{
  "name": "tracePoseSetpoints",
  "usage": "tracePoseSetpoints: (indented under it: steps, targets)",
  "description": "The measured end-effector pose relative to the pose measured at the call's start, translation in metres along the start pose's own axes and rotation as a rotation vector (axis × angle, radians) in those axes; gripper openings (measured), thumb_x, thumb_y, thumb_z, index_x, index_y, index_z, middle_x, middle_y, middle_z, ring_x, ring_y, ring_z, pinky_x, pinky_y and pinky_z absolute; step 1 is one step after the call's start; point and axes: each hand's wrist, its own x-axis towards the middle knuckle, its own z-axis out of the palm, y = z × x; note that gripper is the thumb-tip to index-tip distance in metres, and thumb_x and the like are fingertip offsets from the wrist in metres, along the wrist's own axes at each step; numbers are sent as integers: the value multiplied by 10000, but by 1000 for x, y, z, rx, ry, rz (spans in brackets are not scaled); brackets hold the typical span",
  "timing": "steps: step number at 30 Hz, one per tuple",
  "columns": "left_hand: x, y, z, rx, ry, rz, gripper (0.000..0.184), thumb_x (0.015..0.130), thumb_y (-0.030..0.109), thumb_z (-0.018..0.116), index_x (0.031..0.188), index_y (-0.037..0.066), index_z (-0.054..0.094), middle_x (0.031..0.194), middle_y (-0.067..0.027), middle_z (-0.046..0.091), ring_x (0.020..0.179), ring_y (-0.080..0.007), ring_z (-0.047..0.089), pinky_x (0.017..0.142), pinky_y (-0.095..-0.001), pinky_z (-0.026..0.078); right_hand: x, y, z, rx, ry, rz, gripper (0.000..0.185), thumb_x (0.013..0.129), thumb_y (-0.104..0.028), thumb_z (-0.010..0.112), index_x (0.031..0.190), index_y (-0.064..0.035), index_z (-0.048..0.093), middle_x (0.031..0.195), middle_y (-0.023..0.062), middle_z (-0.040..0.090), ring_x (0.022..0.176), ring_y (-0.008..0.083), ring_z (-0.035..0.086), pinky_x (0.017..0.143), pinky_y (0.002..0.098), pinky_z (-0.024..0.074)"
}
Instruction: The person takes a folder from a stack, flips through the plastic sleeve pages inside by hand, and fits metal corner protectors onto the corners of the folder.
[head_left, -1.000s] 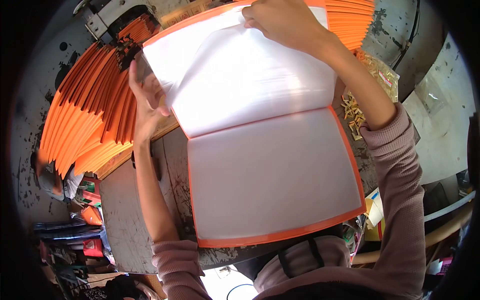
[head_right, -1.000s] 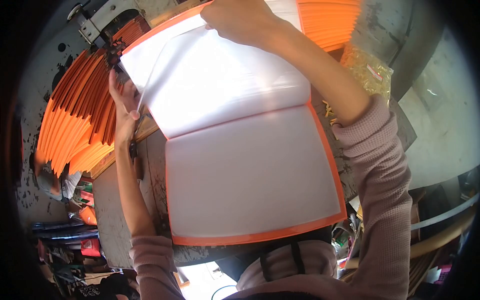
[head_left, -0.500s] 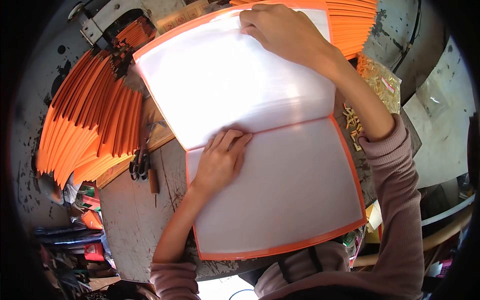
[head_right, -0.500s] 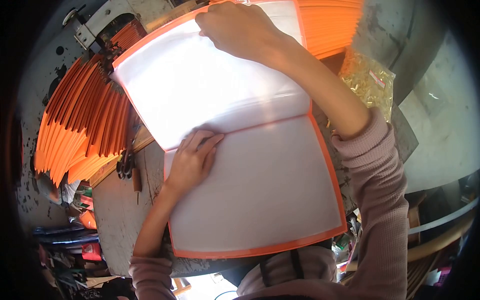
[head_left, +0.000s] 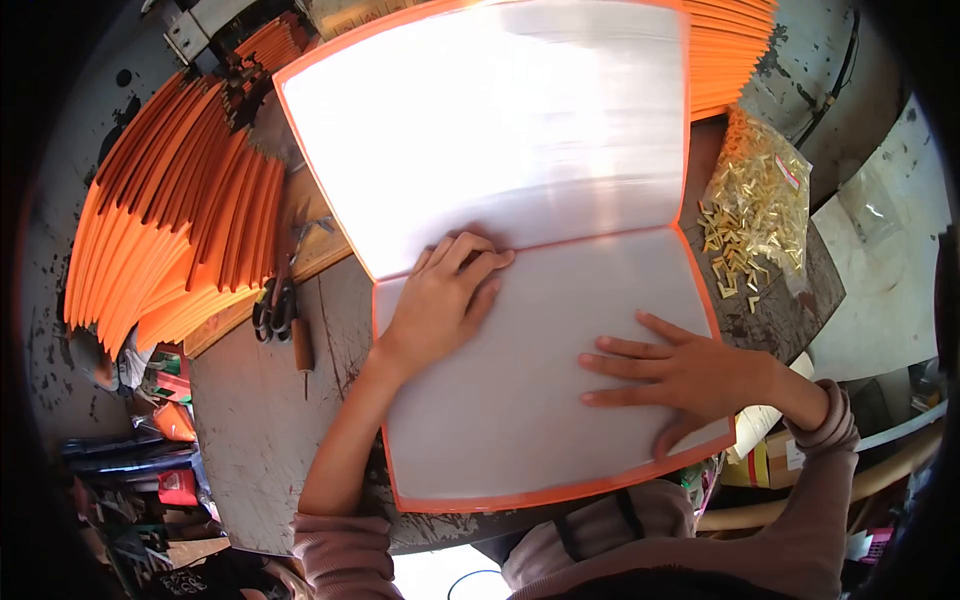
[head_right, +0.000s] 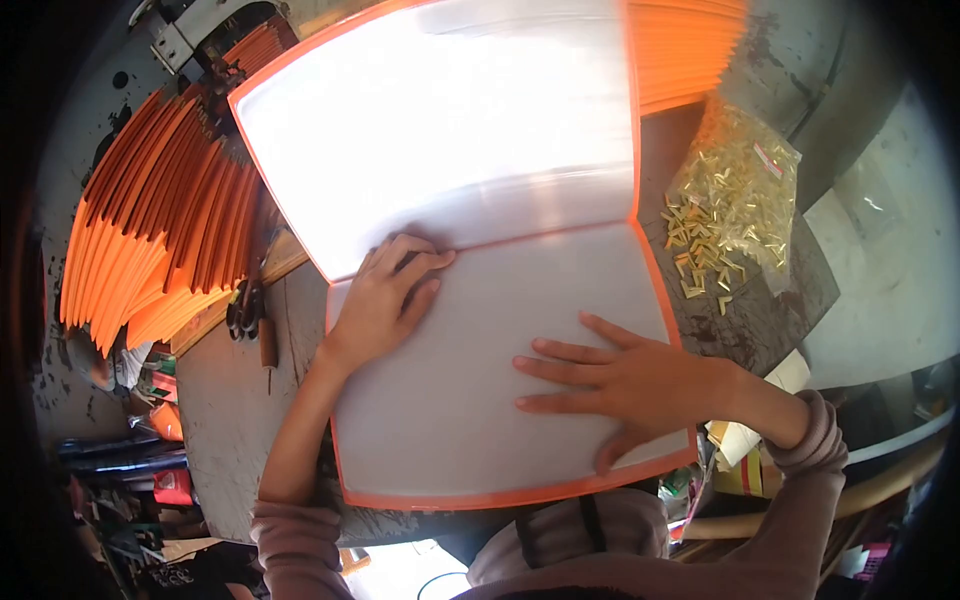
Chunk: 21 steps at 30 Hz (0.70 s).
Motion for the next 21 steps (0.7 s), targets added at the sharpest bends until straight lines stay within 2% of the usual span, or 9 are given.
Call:
tracePoseSetpoints:
  steps: [7, 8, 10, 12, 13, 16, 17, 18, 21]
  targets:
    - [-5, -37, -23, -505, -233, -43, 398, 828, 207, 619, 1211, 103, 584, 1216, -78, 582, 1178, -256, 505, 1018, -394, 372, 1, 7, 11, -39, 126, -14, 599, 836, -465, 533, 1379, -271, 369, 1500, 7, 234, 1387, 198, 208, 1101, 549, 172]
    - [-8, -45, -25, -625, -258, -126, 579, 832, 511, 562, 1234, 94, 567, 1248, -91, 571, 1205, -260, 493, 1037, -406, 359, 2, 10, 7, -42, 192, -58, 548, 819, -380, 586, 1333, -254, 442, 1441, 22, 340, 1322, 199, 324, 1066, 510, 260]
    - [-12, -56, -34, -803, -267, -158, 726, 791, 642, 489, 1244, 77, 552, 1239, -115, 572, 1196, -271, 500, 1034, -410, 362, 2, 19, -9, -44, 257, -103, 503, 801, -296, 638, 1286, -237, 515, 1383, 37, 446, 1257, 200, 440, 1031, 470, 347]
    - [-16, -63, -49, -1000, -233, -198, 961, 716, 818, 382, 1272, 44, 510, 1238, -158, 561, 1180, -285, 513, 1025, -421, 370, 3, 29, -37, 263, 317, 100, 295, 826, -147, 604, 1119, -152, 634, 1172, 51, 615, 1066, 223, 586, 922, 388, 460]
    - [-18, -63, -61, -1021, -192, -203, 1043, 681, 864, 348, 1290, 27, 483, 1247, -175, 549, 1172, -288, 520, 1020, -426, 375, 7, 35, -48, 116, 487, 134, 233, 822, -100, 584, 1046, -109, 646, 1060, 71, 642, 970, 245, 609, 858, 367, 479]
    - [-28, -78, -91, -1096, 104, -82, 967, 803, 766, 304, 1335, -39, 368, 1329, -203, 459, 1253, -289, 435, 1059, -407, 321, 20, 54, -99, -294, 796, 324, 144, 838, -113, 568, 941, -34, 631, 880, 144, 640, 789, 308, 618, 716, 363, 487]
    - [-24, -66, -94, -1060, 460, -150, 804, 899, 649, 277, 1317, -31, 377, 1275, -193, 492, 1215, -258, 450, 1030, -369, 322, 25, 57, -115, -320, 923, 383, 186, 871, -190, 552, 927, -26, 617, 828, 157, 615, 715, 330, 588, 647, 373, 467]
    - [-19, -54, -101, -879, 632, -197, 666, 934, 547, 312, 1264, -23, 414, 1205, -182, 514, 1131, -243, 484, 969, -359, 351, 33, 65, -123, -369, 1011, 429, 197, 894, -223, 497, 882, -58, 604, 782, 145, 610, 733, 330, 590, 651, 429, 469]
    - [-5, -16, -92, -351, 986, -224, 423, 954, 354, 412, 1164, -9, 463, 1074, -153, 539, 977, -214, 520, 845, -347, 393, 49, 94, -134, -498, 1143, 412, 223, 887, -257, 550, 909, -48, 625, 805, 129, 619, 703, 327, 585, 632, 398, 458]
